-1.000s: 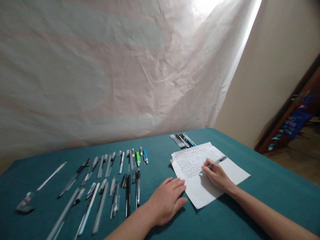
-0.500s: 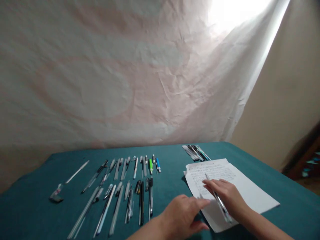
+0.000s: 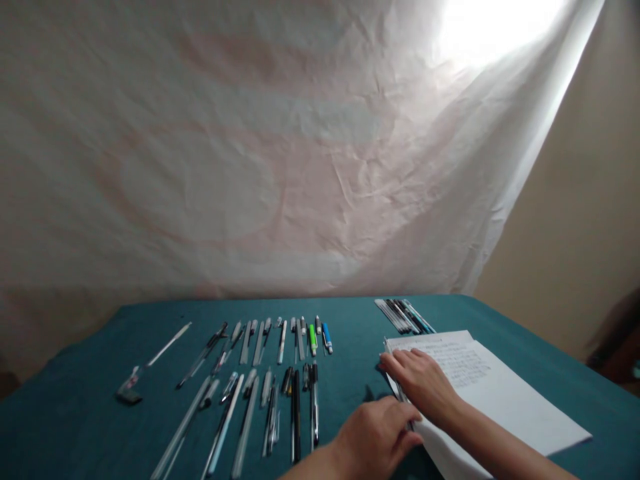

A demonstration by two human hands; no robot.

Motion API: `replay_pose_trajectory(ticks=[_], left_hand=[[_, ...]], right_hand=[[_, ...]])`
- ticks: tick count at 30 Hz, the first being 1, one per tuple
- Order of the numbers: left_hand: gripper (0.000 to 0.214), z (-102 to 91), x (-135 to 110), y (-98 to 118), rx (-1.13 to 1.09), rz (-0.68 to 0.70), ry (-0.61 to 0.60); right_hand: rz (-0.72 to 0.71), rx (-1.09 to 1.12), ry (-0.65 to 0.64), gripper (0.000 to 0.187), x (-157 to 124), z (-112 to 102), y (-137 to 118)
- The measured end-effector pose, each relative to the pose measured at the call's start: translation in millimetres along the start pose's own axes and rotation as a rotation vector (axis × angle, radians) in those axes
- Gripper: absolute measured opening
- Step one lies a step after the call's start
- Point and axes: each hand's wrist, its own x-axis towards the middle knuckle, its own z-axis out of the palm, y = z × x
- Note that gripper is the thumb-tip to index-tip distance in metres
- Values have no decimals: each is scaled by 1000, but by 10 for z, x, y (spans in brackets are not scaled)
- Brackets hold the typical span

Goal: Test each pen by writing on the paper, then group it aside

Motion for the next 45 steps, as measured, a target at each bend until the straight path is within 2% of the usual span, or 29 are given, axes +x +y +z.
replay_pose_trajectory(ticks=[5, 7, 9, 11, 13, 15, 18, 21, 23, 24, 25, 29, 33, 37, 41, 45], left_hand=[[30, 21, 12, -2, -54, -24, 11], [32, 11, 11, -1, -87, -75, 18], [33, -12, 8, 6, -112, -132, 17], [32, -34, 7, 15, -124, -187, 17], [31, -42, 8, 18, -125, -236, 20], [31, -32, 8, 13, -119, -269, 13], [32, -5, 5, -4, -111, -288, 26], [42, 8, 0, -19, -116, -286, 71], [47, 5, 0, -27, -119, -294, 84], [47, 2, 2, -31, -117, -302, 83], [45, 0, 4, -36, -112, -308, 78], [37, 2, 11, -64, -75, -303, 37], [34, 22, 18, -106, -58, -293, 18], [32, 46, 28, -155, -67, -279, 22], [30, 68, 29, -187, -66, -268, 26], [29, 72, 25, -180, -64, -270, 37]], right_hand=[[46, 144, -11, 19, -51, 96, 30], [127, 294, -25, 34, -58, 107, 48], [278, 485, -52, 42, -42, 84, 63], [431, 730, -98, 36, -6, 39, 62], [512, 1001, -176, 31, 38, -7, 42], [529, 1215, -264, 32, 81, -29, 13], [534, 1330, -315, 34, 183, 3, 33], [563, 1234, -233, 38, 392, 114, 236], [609, 993, -162, 38, 579, 229, 465], [645, 801, -185, 37, 672, 297, 588], [679, 718, -196, 36, 757, 372, 704], [759, 509, -279, 30, 966, 691, 990], [803, 347, -366, 23, 1011, 958, 1001], [809, 246, -406, 23, 1016, 1116, 978], [794, 199, -434, 25, 999, 1168, 996], [772, 191, -423, 25, 985, 1115, 983]])
